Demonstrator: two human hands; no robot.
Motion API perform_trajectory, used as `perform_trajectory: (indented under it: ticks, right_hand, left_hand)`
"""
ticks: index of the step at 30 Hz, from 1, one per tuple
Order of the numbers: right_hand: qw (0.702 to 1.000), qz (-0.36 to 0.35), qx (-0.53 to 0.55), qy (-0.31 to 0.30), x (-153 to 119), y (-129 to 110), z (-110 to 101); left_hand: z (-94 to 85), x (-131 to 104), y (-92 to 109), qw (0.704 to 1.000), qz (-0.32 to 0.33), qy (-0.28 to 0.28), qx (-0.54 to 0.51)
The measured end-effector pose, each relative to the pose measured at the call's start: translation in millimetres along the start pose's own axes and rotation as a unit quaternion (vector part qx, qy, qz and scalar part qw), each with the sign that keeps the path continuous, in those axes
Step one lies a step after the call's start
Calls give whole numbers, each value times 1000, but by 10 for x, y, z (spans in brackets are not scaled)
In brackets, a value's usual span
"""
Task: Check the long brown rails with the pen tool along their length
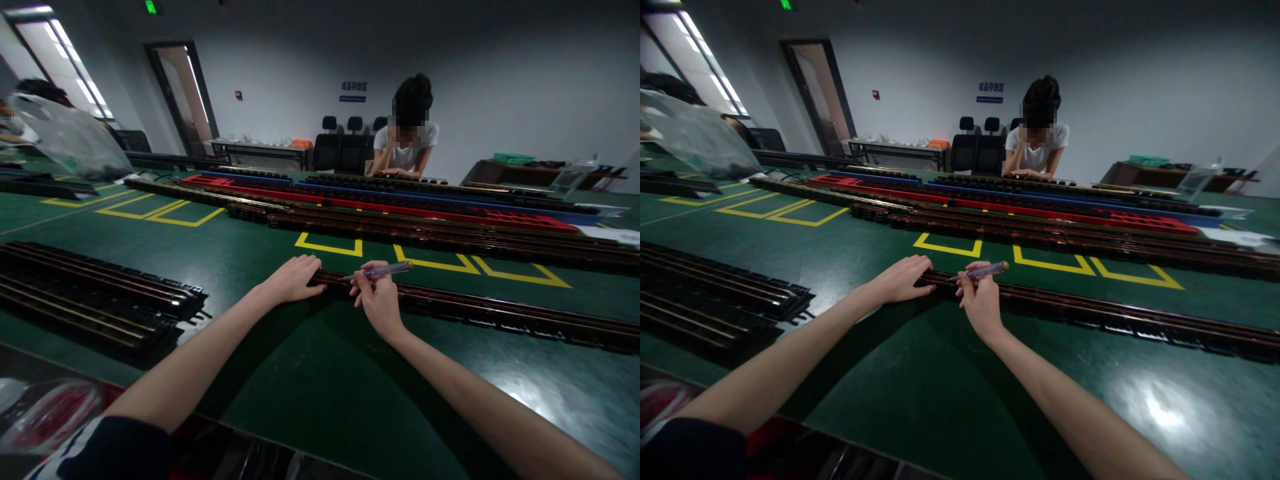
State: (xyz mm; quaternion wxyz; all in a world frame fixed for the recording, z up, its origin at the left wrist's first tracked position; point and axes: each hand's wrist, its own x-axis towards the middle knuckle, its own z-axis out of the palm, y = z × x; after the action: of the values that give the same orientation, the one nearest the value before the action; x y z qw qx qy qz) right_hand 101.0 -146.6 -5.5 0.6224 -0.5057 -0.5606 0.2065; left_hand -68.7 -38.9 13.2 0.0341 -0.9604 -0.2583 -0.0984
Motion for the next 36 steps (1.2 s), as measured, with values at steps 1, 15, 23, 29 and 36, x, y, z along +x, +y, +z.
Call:
perform_trajectory:
  ticks: [1,15,23,29,36]
  right_hand:
    - [1000,-2,0,2,-1,1,1]
    - [1000,0,-16,-5,-5,-25,-2]
    - [1000,-3,-28,-11,-7,-26,-12]
    - [1000,-6,-27,-10,-5,-12,-12]
    - [1000,-2,-22,-11,-5,-13,-13]
  left_hand:
    - [-1,-1,0,1000,0,-1,-1]
    - [-42,-6,28,1000,-5,-9,-4]
    - [-6,0,5,1000,-1,-3,4]
    - [-23,0,12,1000,-3,-8,-2]
    - [-12,-1,12,1000,-2,-5,-5]
